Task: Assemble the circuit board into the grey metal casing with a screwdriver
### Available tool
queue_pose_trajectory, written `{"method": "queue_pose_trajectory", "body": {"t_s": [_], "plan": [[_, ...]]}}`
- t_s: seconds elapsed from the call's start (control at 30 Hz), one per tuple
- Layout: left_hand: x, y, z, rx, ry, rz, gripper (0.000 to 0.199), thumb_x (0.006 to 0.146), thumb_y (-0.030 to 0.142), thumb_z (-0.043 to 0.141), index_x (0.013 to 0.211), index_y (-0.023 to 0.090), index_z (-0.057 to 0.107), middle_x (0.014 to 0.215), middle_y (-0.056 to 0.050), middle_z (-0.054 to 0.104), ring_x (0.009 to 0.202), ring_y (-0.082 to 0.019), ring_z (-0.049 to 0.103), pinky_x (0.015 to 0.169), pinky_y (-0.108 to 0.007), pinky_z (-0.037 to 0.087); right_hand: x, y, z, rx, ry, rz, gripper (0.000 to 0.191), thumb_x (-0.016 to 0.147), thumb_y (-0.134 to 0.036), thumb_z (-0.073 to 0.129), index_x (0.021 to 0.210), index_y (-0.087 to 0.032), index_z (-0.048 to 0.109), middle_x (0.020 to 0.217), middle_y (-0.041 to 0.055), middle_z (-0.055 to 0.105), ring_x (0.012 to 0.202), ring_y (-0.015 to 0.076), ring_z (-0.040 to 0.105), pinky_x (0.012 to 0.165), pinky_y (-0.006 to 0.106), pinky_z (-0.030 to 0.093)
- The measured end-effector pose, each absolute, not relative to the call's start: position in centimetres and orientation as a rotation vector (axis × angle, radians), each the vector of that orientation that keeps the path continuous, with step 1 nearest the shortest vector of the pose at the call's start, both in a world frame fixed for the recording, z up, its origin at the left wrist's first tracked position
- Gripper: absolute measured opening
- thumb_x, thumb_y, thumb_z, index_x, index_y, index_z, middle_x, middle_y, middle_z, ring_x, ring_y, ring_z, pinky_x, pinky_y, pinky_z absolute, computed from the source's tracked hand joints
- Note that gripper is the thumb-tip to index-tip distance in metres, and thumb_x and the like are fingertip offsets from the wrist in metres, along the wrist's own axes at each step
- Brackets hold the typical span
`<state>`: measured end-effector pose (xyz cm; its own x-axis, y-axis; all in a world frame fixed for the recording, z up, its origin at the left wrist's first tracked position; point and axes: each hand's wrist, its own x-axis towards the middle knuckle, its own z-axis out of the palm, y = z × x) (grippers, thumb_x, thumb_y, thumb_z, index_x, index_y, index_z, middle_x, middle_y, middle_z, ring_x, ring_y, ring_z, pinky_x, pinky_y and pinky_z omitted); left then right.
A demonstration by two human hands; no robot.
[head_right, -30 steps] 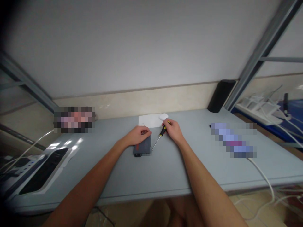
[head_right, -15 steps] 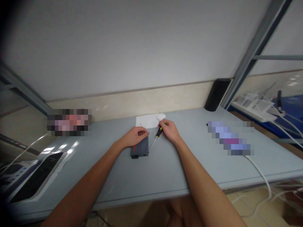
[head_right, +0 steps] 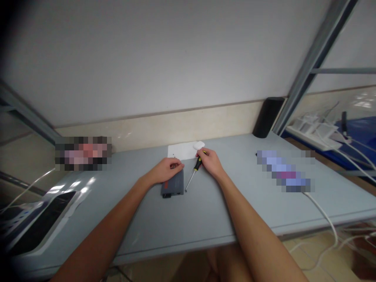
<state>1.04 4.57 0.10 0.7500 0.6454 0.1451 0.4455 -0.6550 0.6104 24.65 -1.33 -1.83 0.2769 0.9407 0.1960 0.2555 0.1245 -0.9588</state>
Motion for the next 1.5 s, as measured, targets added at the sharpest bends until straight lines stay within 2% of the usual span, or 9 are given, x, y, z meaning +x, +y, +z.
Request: {"method": "queue_pose_trajectory", "body": {"t_s": [0.4,0.6,0.83,0.97,1.03,1.17,1.27,1.37,1.5], "plan": [[1.0,4.2,0.8,2.542,0.864,0.441,0.035,0.106,0.037,0.055,0.084,0.018,0.072,0.084,-0.006,0.075,0.077,-0.020,0.065,0.070,-0.029,0.044,25.2,-0.7,-2.0,-1.336,-0.908,0.679,0.029,0.083,-0.047,0.063,0.077,-0.020,0.071,0.059,-0.0025,0.056,0.055,0.0152,0.049,0.052,0.028,0.035],[2.3,2.3,1.5,2.658,1.217,0.360,0.031,0.110,0.031,0.050,0.094,0.021,0.075,0.104,-0.009,0.080,0.096,-0.026,0.073,0.078,-0.032,0.046,25.8,0.0,-2.2,-1.290,-0.638,0.613,0.026,0.085,-0.047,0.059,0.082,-0.022,0.067,0.056,-0.0024,0.057,0.048,0.0151,0.047,0.047,0.028,0.033],[3.7,0.8,0.8,2.532,1.548,0.352,0.034,0.109,0.025,0.046,0.097,0.016,0.077,0.103,-0.019,0.080,0.086,-0.030,0.074,0.071,-0.035,0.044,25.9,0.2,-2.5,-1.233,-0.574,0.577,0.041,0.090,-0.064,0.062,0.088,-0.023,0.063,0.063,-0.0005,0.065,0.045,0.0137,0.045,0.043,0.029,0.030],[3.2,1.4,1.2,2.437,1.604,0.368,0.033,0.103,0.024,0.056,0.078,0.018,0.075,0.086,-0.014,0.079,0.074,-0.026,0.071,0.065,-0.033,0.040,25.8,0.1,-2.5,-1.228,-0.609,0.575,0.053,0.086,-0.075,0.068,0.091,-0.022,0.066,0.063,-0.0007,0.064,0.046,0.0139,0.047,0.044,0.029,0.031],[2.8,2.1,1.6,2.391,1.640,0.419,0.033,0.102,0.027,0.059,0.074,0.019,0.074,0.081,-0.012,0.078,0.072,-0.025,0.069,0.063,-0.032,0.038,25.7,0.0,-2.6,-1.235,-0.646,0.573,0.058,0.085,-0.079,0.067,0.091,-0.022,0.068,0.064,-0.0004,0.064,0.046,0.0140,0.047,0.044,0.029,0.031],[1.6,3.8,1.6,2.353,1.665,0.637,0.026,0.106,0.037,0.058,0.097,0.023,0.078,0.087,-0.007,0.077,0.078,-0.024,0.068,0.066,-0.031,0.039,25.6,-0.1,-2.8,-1.272,-0.724,0.575,0.063,0.083,-0.084,0.066,0.090,-0.022,0.068,0.059,-0.0015,0.060,0.048,0.0149,0.048,0.046,0.029,0.033],[0.6,5.3,0.4,2.422,1.432,0.871,0.020,0.104,0.039,0.065,0.105,0.023,0.079,0.091,-0.004,0.073,0.082,-0.021,0.066,0.072,-0.030,0.044,25.4,-0.2,-2.8,-1.294,-0.771,0.579,0.063,0.083,-0.086,0.065,0.089,-0.023,0.067,0.054,-0.0033,0.055,0.048,0.0157,0.047,0.047,0.029,0.032],[-0.2,6.5,-1.3,2.460,1.118,0.923,0.023,0.102,0.039,0.070,0.115,0.022,0.079,0.102,-0.005,0.071,0.085,-0.019,0.064,0.079,-0.030,0.048,25.2,-0.4,-2.6,-1.317,-0.812,0.590,0.064,0.084,-0.085,0.064,0.090,-0.022,0.068,0.050,-0.0039,0.052,0.046,0.0165,0.047,0.046,0.030,0.030],[-0.6,7.4,-2.6,2.450,1.005,0.925,0.029,0.099,0.039,0.076,0.122,0.022,0.077,0.110,-0.005,0.071,0.088,-0.019,0.064,0.084,-0.031,0.051,25.1,-0.7,-2.3,-1.358,-0.872,0.593,0.063,0.086,-0.083,0.064,0.093,-0.021,0.071,0.050,-0.0030,0.053,0.048,0.0175,0.048,0.048,0.030,0.031]]}}
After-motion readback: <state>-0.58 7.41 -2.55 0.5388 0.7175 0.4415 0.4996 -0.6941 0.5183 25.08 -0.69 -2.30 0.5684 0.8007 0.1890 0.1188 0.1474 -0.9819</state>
